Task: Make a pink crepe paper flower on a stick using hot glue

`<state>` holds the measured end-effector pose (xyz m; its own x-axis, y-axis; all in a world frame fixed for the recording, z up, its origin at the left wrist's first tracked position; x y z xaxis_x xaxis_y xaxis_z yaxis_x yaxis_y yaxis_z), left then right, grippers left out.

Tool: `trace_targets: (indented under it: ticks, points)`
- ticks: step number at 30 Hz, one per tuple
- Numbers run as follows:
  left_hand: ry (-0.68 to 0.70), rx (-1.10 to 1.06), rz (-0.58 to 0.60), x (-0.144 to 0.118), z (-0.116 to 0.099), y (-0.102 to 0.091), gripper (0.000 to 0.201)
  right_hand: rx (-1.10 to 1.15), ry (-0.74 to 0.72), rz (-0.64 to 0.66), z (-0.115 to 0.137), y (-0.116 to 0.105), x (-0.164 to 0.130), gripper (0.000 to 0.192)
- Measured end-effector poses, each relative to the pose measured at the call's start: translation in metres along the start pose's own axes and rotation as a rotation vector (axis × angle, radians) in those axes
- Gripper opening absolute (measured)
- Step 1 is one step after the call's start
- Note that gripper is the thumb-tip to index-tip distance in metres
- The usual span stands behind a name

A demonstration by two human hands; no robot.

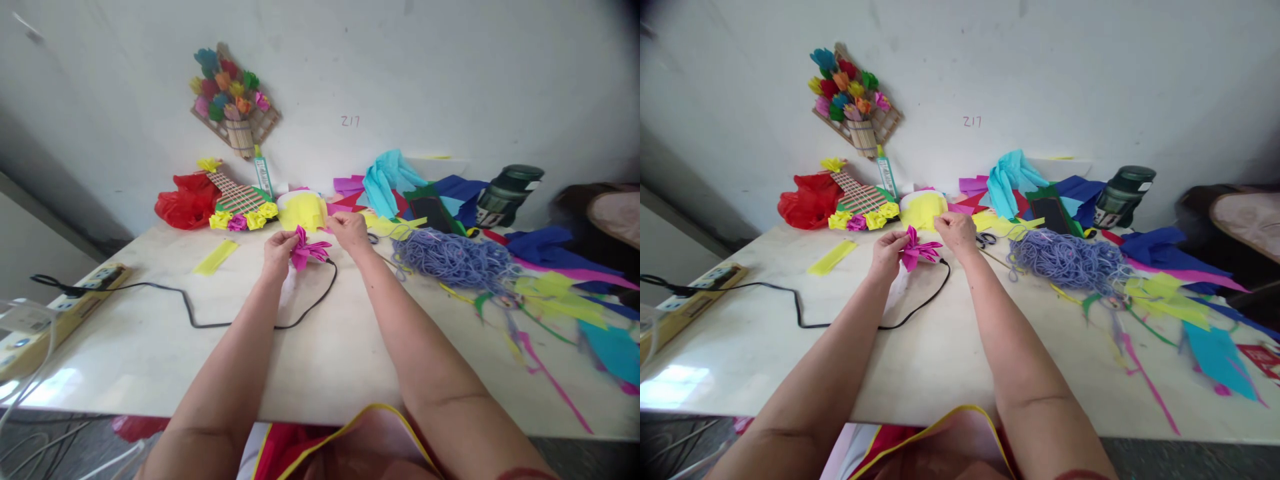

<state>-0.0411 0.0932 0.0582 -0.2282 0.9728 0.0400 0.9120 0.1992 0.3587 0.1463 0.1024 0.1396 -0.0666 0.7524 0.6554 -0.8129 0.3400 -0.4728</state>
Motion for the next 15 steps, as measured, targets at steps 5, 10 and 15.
trace_targets:
  ticks: [5,10,15]
  points:
    - [-0.004,0.000,-0.001,0.000,0.000,0.000,0.031,0.018,0.094,-0.103,-0.009,-0.010,0.002,0.035]
    - [0.007,0.007,-0.020,0.000,-0.001,-0.002,0.029,0.207,0.008,-0.226,0.006,-0.027,0.006,0.030]
    - [0.004,0.009,-0.018,-0.001,-0.001,-0.001,0.026,0.285,-0.058,-0.357,0.019,-0.051,0.007,0.034]
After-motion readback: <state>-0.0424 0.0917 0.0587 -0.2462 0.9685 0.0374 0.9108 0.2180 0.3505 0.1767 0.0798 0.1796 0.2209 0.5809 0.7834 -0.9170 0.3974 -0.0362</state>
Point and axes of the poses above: each hand's wrist, its own x-axis towards the middle knuckle, its own y-axis out of the palm, z = x × y, the point moved 10 cm from there along x, towards the middle knuckle, and after that the axes turned 6 degrees about -y, right-handed, at the moved point
